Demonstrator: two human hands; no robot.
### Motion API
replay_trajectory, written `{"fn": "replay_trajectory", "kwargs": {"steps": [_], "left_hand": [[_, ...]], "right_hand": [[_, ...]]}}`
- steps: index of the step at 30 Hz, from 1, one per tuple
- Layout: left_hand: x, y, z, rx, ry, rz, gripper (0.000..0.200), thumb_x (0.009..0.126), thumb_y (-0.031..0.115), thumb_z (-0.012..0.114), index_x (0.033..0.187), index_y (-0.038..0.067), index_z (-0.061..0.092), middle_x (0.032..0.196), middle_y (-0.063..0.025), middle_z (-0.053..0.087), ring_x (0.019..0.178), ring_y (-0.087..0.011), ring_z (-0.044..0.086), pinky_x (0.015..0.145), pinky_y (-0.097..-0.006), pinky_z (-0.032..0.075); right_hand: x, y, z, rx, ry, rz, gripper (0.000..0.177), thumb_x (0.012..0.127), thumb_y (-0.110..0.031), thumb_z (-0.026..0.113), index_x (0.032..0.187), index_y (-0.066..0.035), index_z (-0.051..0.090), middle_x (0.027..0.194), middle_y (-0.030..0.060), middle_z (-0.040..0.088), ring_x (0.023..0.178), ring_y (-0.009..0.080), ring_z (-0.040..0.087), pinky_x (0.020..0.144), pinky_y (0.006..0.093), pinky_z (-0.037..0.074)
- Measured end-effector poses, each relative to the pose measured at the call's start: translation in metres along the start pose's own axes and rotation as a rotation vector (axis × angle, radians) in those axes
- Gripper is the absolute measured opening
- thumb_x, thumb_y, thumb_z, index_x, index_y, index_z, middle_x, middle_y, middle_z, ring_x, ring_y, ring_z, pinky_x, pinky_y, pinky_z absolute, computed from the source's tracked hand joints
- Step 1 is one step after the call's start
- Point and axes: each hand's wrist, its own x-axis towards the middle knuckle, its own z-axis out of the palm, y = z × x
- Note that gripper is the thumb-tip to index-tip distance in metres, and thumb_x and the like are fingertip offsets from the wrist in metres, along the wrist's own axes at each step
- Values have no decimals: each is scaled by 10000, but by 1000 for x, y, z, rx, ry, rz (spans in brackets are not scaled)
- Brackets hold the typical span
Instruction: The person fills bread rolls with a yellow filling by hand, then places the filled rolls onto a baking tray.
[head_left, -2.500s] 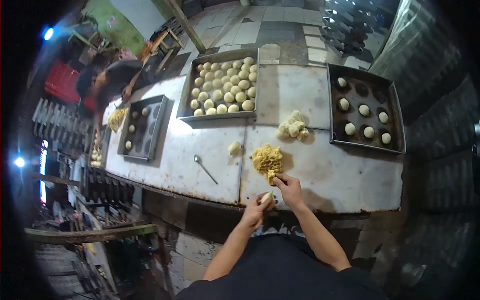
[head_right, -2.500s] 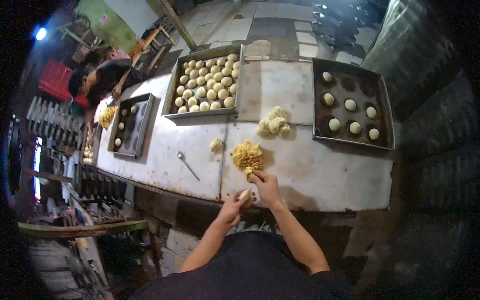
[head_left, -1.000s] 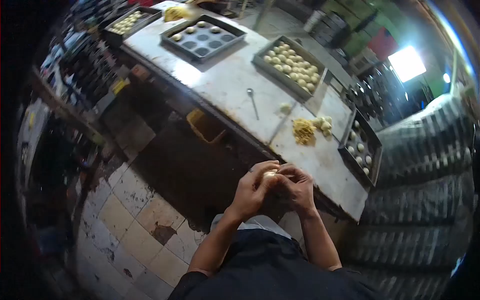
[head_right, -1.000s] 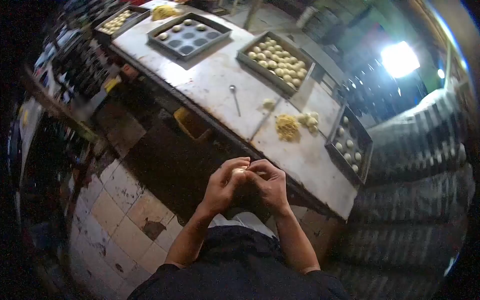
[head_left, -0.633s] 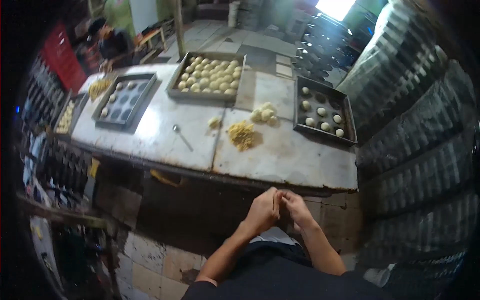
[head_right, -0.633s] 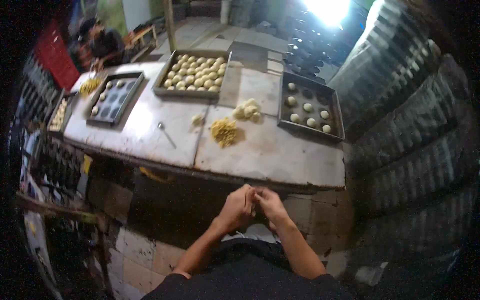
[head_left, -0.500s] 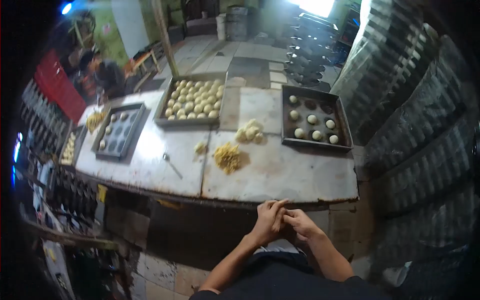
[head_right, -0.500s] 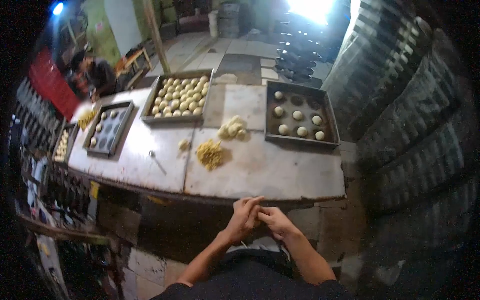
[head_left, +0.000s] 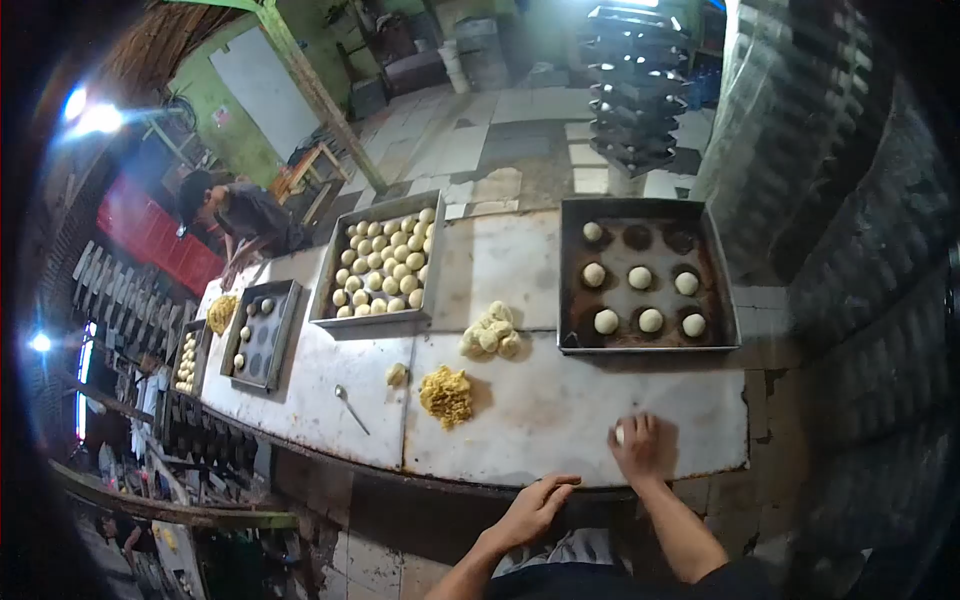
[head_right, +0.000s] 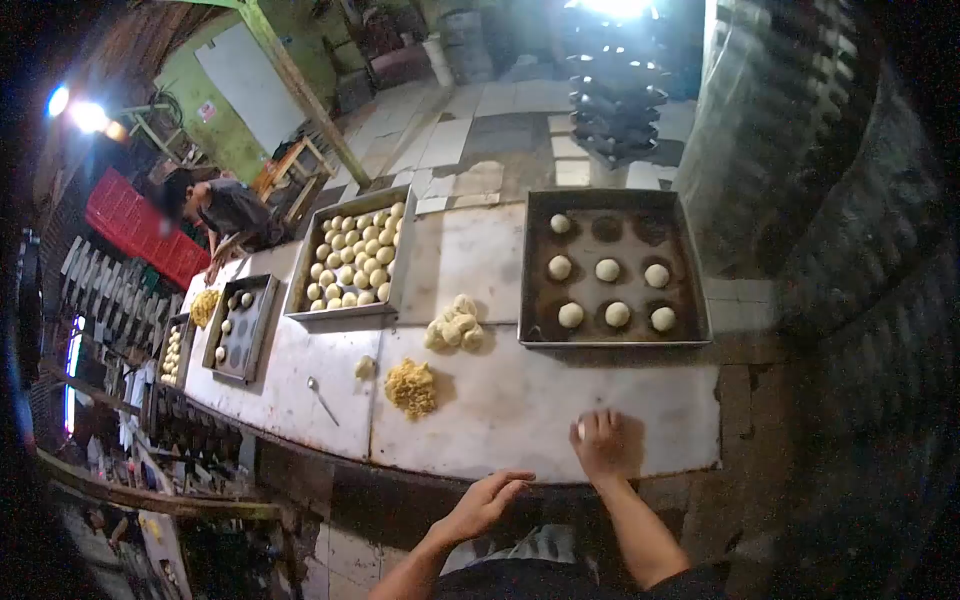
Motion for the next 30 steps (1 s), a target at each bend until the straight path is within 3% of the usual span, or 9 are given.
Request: {"fn": "replay_trajectory", "kwargs": {"steps": [1,6,11,17,18,21,25,28,30], "left_hand": [[0,-11,0,-16,-1,-36,398,1109,298,497,1376,25,608,1320,-170,679,1221,-280,648,1056,-381,477],[-2,-42,-36,59,6,-49,376,1091,280,528,1320,0,630,1253,-223,696,1177,-349,664,1013,-402,501],[-30,-83,-127,62,81,-89,388,1077,296,543,1318,4,631,1255,-221,698,1150,-352,671,992,-419,510],[-56,-127,-251,136,330,-127,360,1035,280,597,1245,0,678,1115,-250,731,1036,-399,702,902,-466,543],[-48,-129,-271,225,385,-107,361,1032,283,595,1251,7,672,1055,-263,734,968,-425,703,859,-479,554],[-12,-125,-314,406,460,-102,387,986,225,631,1283,-23,632,1144,-274,700,1079,-446,649,975,-494,495],[67,-200,-349,775,704,114,393,930,189,671,1241,-45,617,1209,-262,659,1221,-440,558,1069,-528,400],[82,-220,-346,843,654,46,302,938,179,651,1163,-21,630,1143,-237,667,1233,-413,539,1040,-541,392],[76,-230,-342,807,686,137,263,971,205,628,1143,6,635,1116,-230,672,1152,-391,578,959,-505,443]], "right_hand": [[10,-7,8,-25,65,131,196,855,-182,748,1009,-85,677,1068,146,661,1139,369,587,1002,453,467],[-45,-19,20,76,-29,-246,199,814,-166,765,947,-80,644,1049,156,632,1024,368,593,872,447,485],[-1,-3,32,-211,194,288,195,873,-87,728,1038,-17,651,1091,178,630,1089,390,596,889,477,491],[-59,-41,34,-21,34,442,230,908,-83,715,1110,6,645,1211,231,614,1113,428,585,975,525,467],[-52,-23,43,-326,208,427,227,892,-74,721,1096,6,662,1196,231,638,1089,422,599,952,517,488],[-12,-35,55,-98,428,767,198,875,-68,733,1052,3,680,1139,217,667,1064,416,611,962,498,496],[-58,-66,77,-228,342,439,210,856,-87,773,1020,6,682,1053,187,671,1074,410,605,967,482,494],[-48,-92,28,-153,302,503,223,877,-88,770,1069,-8,689,1035,169,670,1037,378,642,930,497,513],[-52,-75,16,107,312,833,243,897,-101,761,1116,-25,688,1026,145,676,987,341,669,872,491,546]]}}
